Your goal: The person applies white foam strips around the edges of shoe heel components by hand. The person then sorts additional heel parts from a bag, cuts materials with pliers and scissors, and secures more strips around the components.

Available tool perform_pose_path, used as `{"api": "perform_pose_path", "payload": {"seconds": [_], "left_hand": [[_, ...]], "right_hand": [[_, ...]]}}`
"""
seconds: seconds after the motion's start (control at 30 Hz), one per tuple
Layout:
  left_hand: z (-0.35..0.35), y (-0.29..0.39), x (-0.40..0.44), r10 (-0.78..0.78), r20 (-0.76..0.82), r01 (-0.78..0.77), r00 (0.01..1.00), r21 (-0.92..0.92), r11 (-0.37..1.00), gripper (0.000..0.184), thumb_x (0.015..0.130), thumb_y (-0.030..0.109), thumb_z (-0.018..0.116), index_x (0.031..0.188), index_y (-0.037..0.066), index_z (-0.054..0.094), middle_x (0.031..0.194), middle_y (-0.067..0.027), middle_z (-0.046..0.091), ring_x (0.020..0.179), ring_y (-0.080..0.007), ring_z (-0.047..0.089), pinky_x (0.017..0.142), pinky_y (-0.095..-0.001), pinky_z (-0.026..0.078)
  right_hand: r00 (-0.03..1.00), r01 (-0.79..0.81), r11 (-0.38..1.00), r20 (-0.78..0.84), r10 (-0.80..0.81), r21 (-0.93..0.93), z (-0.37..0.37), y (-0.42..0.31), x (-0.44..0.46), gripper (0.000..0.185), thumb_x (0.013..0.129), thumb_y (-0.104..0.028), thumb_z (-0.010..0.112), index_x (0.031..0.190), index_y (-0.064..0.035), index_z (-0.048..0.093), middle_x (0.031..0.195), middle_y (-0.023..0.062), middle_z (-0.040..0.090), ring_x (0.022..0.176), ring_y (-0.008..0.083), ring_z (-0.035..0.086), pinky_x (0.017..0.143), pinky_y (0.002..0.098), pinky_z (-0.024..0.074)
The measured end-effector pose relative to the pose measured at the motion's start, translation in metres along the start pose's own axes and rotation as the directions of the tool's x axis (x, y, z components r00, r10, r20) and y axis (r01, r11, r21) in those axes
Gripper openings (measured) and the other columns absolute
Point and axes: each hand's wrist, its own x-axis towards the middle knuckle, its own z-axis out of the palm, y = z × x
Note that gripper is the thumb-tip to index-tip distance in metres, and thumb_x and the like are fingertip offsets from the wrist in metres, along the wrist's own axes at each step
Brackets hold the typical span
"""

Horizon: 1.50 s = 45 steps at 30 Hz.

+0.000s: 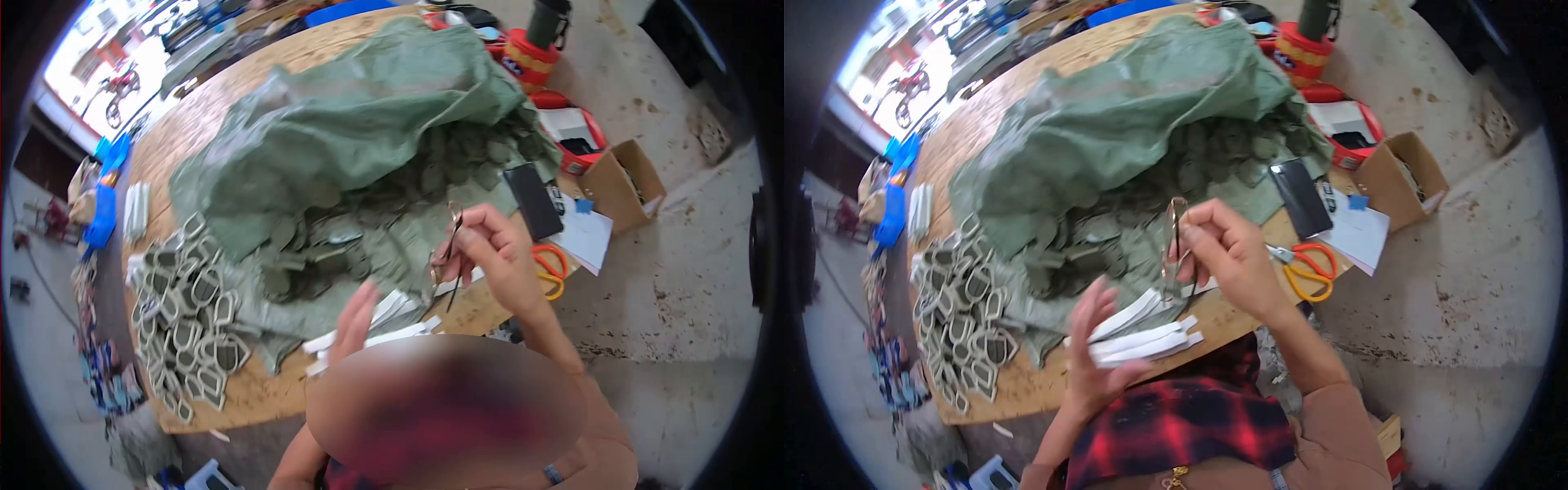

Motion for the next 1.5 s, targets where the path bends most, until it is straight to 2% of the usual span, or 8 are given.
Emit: {"api": "perform_pose_path", "payload": {"seconds": [0.07,0.23,0.47,0.57,0.67,1.13,1.4,1.5], "left_hand": [[0.025,-0.009,0.005,-0.124,-0.082,0.068,0.989,-0.494,0.867,0.097,0.072,0.032,0.085,0.146,0.001,0.030,0.140,-0.0207,0.046,0.124,-0.0342,0.052,0.102,-0.0404,0.044],[-0.014,-0.007,0.007,-0.136,0.092,0.158,0.986,-0.310,0.937,0.064,0.079,0.021,0.079,0.132,0.002,0.048,0.118,-0.0167,0.059,0.101,-0.0280,0.063,0.084,-0.0361,0.051],[-0.031,-0.025,-0.022,-0.288,0.011,0.272,0.957,-0.369,0.889,0.015,0.093,0.008,0.060,0.106,0.000,0.060,0.092,-0.0067,0.062,0.073,-0.0112,0.062,0.059,-0.0252,0.052],[-0.045,-0.020,-0.028,-0.433,-0.269,0.248,0.860,-0.521,0.817,0.012,0.098,0.010,0.055,0.102,0.000,0.060,0.082,-0.0040,0.059,0.065,-0.0077,0.058,0.053,-0.0215,0.048],[-0.058,-0.023,-0.035,-0.477,-0.309,0.207,0.823,-0.619,0.758,0.023,0.102,0.021,0.051,0.100,0.001,0.060,0.077,-0.0009,0.056,0.060,-0.0043,0.053,0.048,-0.0196,0.041],[-0.075,0.011,-0.039,-0.359,-0.351,0.050,0.865,-0.652,0.757,0.027,0.103,0.022,0.047,0.096,0.000,0.061,0.085,-0.0036,0.054,0.059,-0.0013,0.038,0.050,-0.0171,0.029],[-0.082,0.036,-0.034,-0.284,-0.193,-0.010,0.939,-0.843,0.538,0.035,0.099,0.031,0.053,0.091,-0.003,0.060,0.079,-0.0091,0.052,0.054,-0.0077,0.040,0.047,-0.0200,0.029],[-0.080,0.045,-0.036,-0.188,-0.381,-0.113,0.905,-0.643,0.757,0.027,0.100,0.025,0.053,0.093,-0.001,0.059,0.076,-0.0084,0.052,0.054,-0.0079,0.040,0.046,-0.0198,0.029]], "right_hand": [[0.999,0.008,1.000,0.039,-0.009,0.010,0.029,0.016,-0.011,0.012,0.098,-0.012,0.053,0.105,-0.0029,0.057,0.085,0.0055,0.067,0.064,0.0095,0.063,0.052,0.0211,0.0448],[0.865,0.501,0.653,0.358,-0.352,-0.568,0.051,0.010,-0.022,0.016,0.089,-0.011,0.064,0.100,0.0000,0.066,0.085,0.0131,0.068,0.072,0.0320,0.067,0.064,0.0373,0.0530],[0.714,0.664,0.317,0.447,-0.539,-0.677,0.073,0.005,-0.024,0.025,0.082,-0.015,0.071,0.104,-0.0049,0.065,0.094,0.0092,0.068,0.081,0.0212,0.064,0.072,0.0339,0.0482],[0.905,0.410,0.791,0.094,-0.415,-0.454,0.072,0.018,-0.030,0.039,0.082,-0.010,0.069,0.119,-0.0035,0.060,0.104,0.0106,0.066,0.086,0.0169,0.062,0.077,0.0322,0.0488],[0.982,0.120,0.978,0.169,-0.091,-0.172,0.079,0.030,-0.039,0.049,0.083,-0.005,0.066,0.130,-0.0027,0.054,0.109,0.0117,0.064,0.084,0.0137,0.060,0.080,0.0294,0.0489],[0.877,0.459,0.837,0.299,-0.375,-0.298,0.098,0.009,-0.045,0.011,0.082,0.001,0.069,0.092,-0.0011,0.066,0.107,0.0106,0.062,0.072,0.0125,0.057,0.065,0.0242,0.0478],[0.975,0.027,0.685,0.133,-0.180,0.728,0.098,0.014,-0.055,0.014,0.092,-0.013,0.063,0.092,-0.0005,0.057,0.100,0.0139,0.053,0.060,0.0140,0.055,0.056,0.0248,0.0474],[0.956,0.161,0.734,0.080,-0.282,0.660,0.105,0.003,-0.059,0.016,0.092,-0.015,0.065,0.093,-0.0013,0.057,0.096,0.0135,0.054,0.060,0.0159,0.057,0.055,0.0256,0.0488]]}}
